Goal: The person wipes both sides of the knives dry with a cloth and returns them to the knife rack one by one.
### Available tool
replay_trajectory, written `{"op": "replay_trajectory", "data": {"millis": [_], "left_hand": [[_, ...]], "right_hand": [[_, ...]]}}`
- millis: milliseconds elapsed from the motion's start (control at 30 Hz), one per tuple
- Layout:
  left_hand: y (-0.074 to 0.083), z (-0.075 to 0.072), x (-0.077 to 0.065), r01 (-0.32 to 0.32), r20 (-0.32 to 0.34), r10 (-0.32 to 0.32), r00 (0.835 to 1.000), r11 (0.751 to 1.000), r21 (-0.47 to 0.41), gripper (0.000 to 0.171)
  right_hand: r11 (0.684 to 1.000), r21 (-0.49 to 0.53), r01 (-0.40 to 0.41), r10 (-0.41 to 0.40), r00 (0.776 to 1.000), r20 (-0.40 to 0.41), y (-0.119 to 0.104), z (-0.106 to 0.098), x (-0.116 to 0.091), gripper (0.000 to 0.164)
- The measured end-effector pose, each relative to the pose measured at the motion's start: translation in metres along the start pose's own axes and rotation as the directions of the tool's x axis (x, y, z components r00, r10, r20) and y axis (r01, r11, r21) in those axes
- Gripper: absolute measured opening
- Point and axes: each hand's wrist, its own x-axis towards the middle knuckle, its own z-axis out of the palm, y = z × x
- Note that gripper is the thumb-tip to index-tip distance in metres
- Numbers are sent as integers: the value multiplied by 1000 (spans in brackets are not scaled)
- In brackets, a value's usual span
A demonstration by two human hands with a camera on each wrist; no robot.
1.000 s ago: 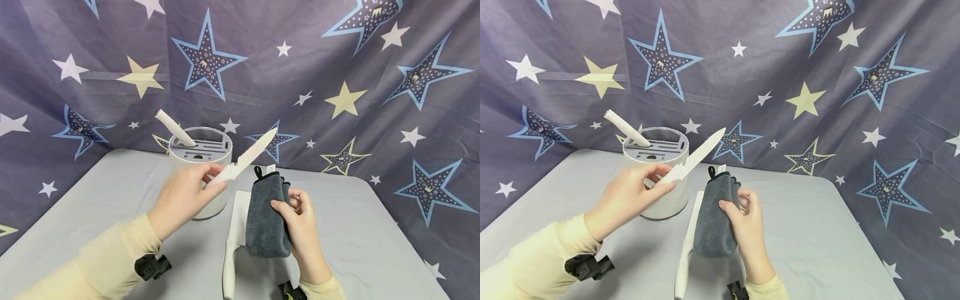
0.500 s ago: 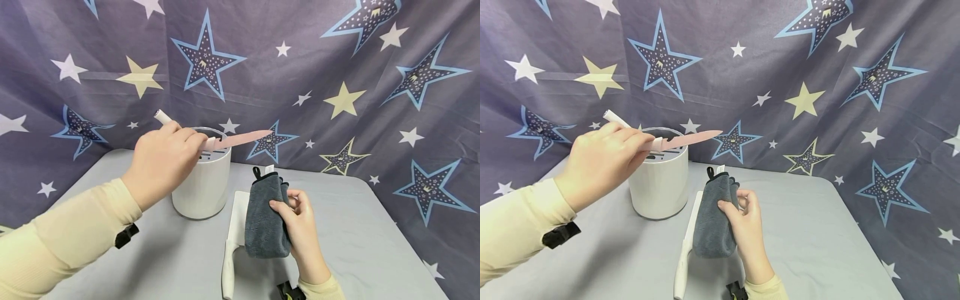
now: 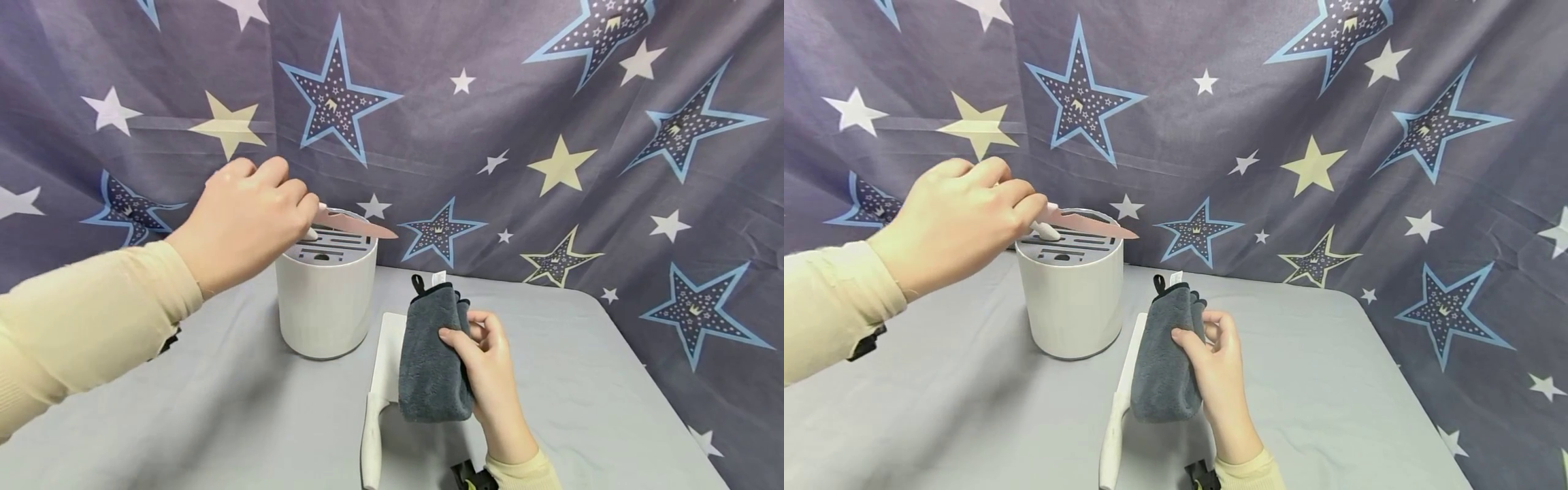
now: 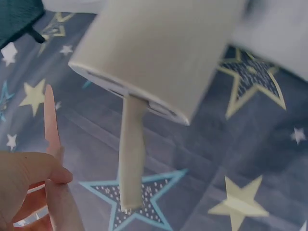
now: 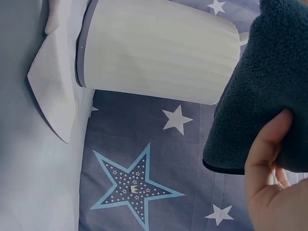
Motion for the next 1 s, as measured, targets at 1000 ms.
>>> {"op": "replay_trajectory", "data": {"millis": [1000], "left_hand": [[-34, 4, 21, -185, 107, 180, 978, 982, 39, 23]], "right_hand": [[1000, -3, -7, 7, 1000, 5, 3, -3, 3, 27]]}}
